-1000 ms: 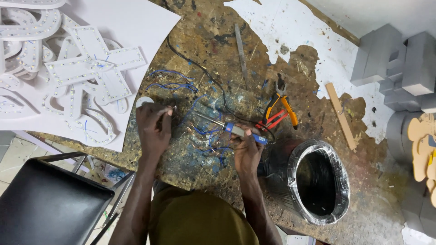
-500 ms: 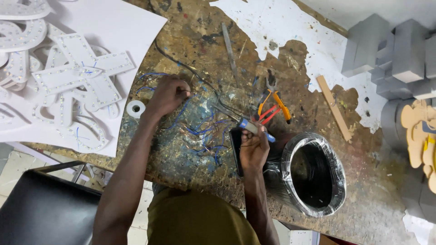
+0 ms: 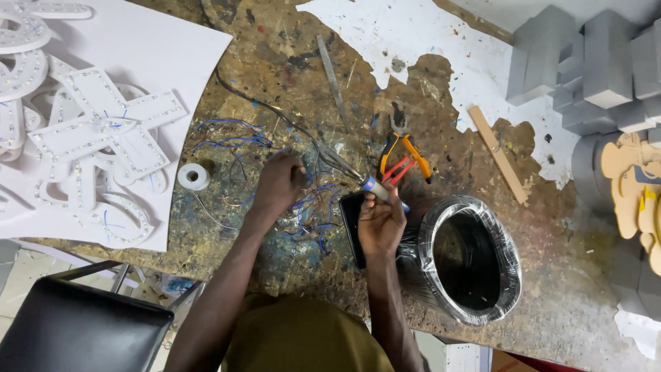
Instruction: Soldering electrical wire connections for LED sign components on a fabrication workbench.
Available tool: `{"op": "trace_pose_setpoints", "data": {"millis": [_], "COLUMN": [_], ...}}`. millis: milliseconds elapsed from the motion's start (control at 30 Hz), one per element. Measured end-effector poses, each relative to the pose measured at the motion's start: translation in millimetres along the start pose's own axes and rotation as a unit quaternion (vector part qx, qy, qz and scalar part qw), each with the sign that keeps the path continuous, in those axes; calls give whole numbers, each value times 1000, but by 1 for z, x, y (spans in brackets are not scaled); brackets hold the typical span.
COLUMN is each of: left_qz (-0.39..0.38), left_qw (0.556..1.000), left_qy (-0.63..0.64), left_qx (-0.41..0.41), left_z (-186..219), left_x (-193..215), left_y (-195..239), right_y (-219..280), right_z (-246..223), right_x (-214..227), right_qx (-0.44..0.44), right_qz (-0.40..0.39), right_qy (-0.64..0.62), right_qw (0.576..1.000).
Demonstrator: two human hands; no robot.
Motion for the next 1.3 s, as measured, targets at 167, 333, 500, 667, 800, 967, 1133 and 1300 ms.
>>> {"op": "trace_pose_setpoints", "data": {"millis": [167,333,500,667,800,967,1133,1300], "left_qz": [27,51,131,234,320,336,350,305], "left_qw": [999,998,929,858,819,859,885,921], "left_qy": [29,-22,339,458,475,374,284,228], "left_qx": [11,15,-67,-11,29,99,118,87], "left_z": [27,34,61,75,44,-3,-14,-7], "left_x": [-12,-17,34,128,160,119,86,92], "left_y": [-10,-26,-24,32,76,122,140,129], "right_y": [5,-1,-9,-11,-1,15,28,18], "right_z": [-1,-2,-11,-6,9,29,42,62], "right_x": [-7,0,5,7,-6,-12,-17,-2], "right_qx": [-1,-9,-24,-25,-25,-11,35,96], "right_qz": [2,0,-6,-2,-16,-45,-92,-170], "right_qy": [1,-14,-72,-68,-18,88,152,259], "right_qw": [1000,1000,997,997,999,995,984,946]}}
Point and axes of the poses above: each hand's wrist, its own y-axis away from the middle knuckle, its own x-axis out of the back of the hand, z = x × y, the point moved 3 cm from there along -y, towards the middle knuckle, and after that the axes turned 1 degree about -y, right-handed, at the moved point
